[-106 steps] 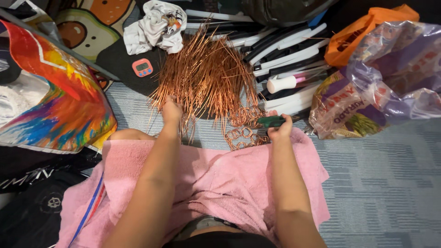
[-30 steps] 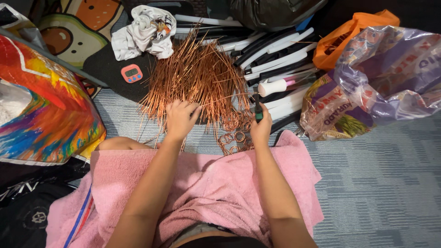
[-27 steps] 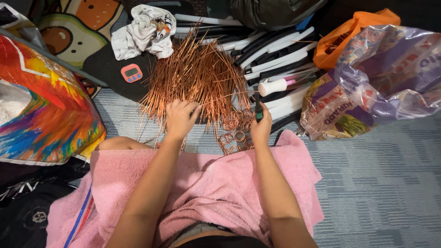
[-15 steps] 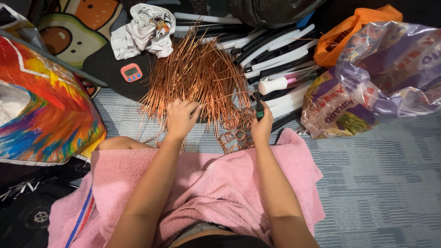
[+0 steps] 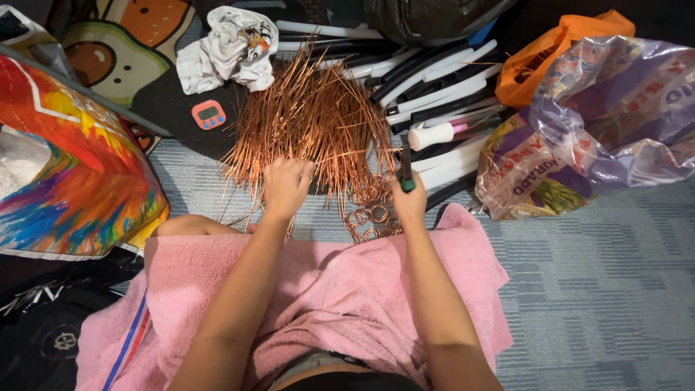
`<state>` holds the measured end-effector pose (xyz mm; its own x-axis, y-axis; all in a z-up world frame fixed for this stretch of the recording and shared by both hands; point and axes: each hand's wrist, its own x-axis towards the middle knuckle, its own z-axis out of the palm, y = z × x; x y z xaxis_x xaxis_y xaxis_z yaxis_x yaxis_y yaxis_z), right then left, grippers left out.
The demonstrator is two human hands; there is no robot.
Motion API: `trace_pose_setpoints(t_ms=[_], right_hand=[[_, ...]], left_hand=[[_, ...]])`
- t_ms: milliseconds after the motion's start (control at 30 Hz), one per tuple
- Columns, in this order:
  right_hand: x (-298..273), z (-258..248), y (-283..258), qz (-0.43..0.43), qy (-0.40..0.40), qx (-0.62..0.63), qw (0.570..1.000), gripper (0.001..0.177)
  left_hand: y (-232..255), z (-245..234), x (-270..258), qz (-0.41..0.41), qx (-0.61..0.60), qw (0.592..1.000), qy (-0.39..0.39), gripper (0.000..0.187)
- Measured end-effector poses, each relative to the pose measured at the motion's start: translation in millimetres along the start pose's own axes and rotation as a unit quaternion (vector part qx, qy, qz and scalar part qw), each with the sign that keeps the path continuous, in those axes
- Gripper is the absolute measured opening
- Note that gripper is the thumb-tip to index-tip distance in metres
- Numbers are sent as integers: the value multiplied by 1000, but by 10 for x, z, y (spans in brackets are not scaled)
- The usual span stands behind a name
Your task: The person sits on the floor and uses pliers to cut individual copper wires from a large bundle. They repeatedly pick up a wire, cut it with the pliers, and place the cut piece aside. The task continues throughout the clip with the same repetitive cutting motion.
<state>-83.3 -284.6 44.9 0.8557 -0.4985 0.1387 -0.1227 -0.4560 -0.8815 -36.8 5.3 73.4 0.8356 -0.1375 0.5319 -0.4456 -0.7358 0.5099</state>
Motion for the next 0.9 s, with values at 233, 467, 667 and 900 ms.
trace_pose_setpoints(t_ms=[233,467,667,900], right_hand=[[-168,56,-192,-114,-89,36,989,22],[-463,93,-437,-51,-244,95,964,15],[-840,210,-749,23,-409,213,887,12],[-1341,289,-1086,93,-537,363,756,18]], left_hand=[[-146,-180,67,-79,-34,991,100,36],[-365,-203,81,-167,-94,970,147,50],[-620,98,59,-198,-355,902,143,57],[-858,365,53,-134,-515,841,101,69]])
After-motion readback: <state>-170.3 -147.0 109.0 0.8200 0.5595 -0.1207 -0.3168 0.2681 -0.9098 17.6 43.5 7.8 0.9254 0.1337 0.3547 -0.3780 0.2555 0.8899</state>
